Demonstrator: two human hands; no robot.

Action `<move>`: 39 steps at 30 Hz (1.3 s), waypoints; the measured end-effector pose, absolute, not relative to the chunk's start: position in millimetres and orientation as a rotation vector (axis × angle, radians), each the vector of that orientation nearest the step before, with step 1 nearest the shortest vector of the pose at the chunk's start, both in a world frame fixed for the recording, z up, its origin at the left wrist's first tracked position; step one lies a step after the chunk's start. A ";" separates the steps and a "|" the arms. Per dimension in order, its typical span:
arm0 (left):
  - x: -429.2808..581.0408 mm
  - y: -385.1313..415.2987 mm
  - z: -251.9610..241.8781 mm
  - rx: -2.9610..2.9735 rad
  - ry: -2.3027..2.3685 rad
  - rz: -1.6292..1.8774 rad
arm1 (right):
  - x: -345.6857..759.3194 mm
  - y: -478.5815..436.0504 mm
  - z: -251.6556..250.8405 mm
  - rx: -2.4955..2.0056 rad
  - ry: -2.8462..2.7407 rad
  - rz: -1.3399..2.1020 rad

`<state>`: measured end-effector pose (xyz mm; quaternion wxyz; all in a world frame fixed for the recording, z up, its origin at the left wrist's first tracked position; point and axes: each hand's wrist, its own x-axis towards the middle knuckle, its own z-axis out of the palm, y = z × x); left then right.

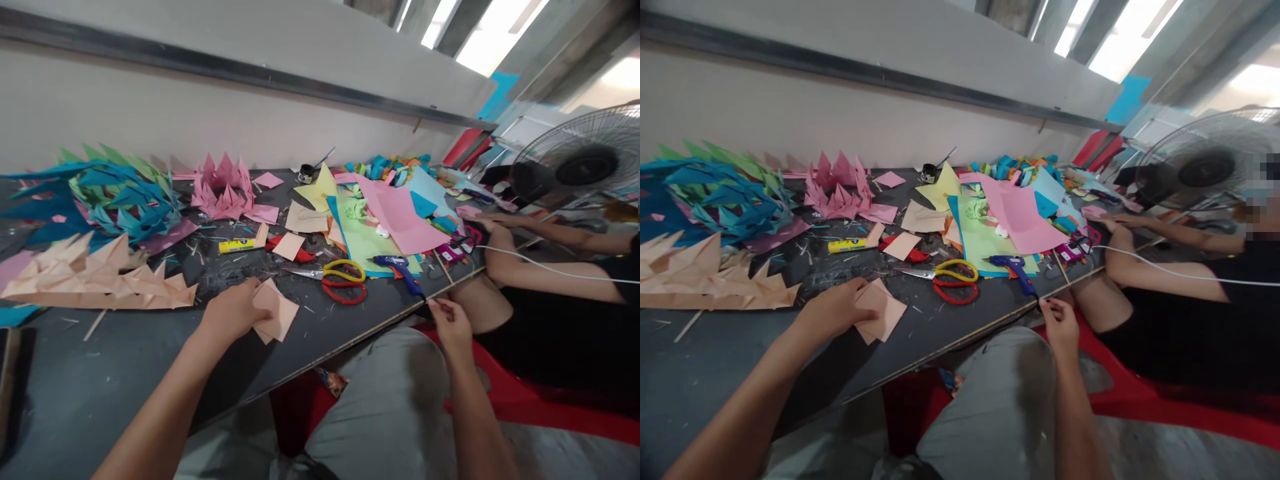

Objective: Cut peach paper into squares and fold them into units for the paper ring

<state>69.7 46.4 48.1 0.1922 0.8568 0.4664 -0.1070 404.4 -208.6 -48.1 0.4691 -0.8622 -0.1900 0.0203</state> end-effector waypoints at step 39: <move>76.2 41.9 30.7 1.648 0.594 0.655 | 271.8 -69.4 7.6 -1.518 -0.891 0.366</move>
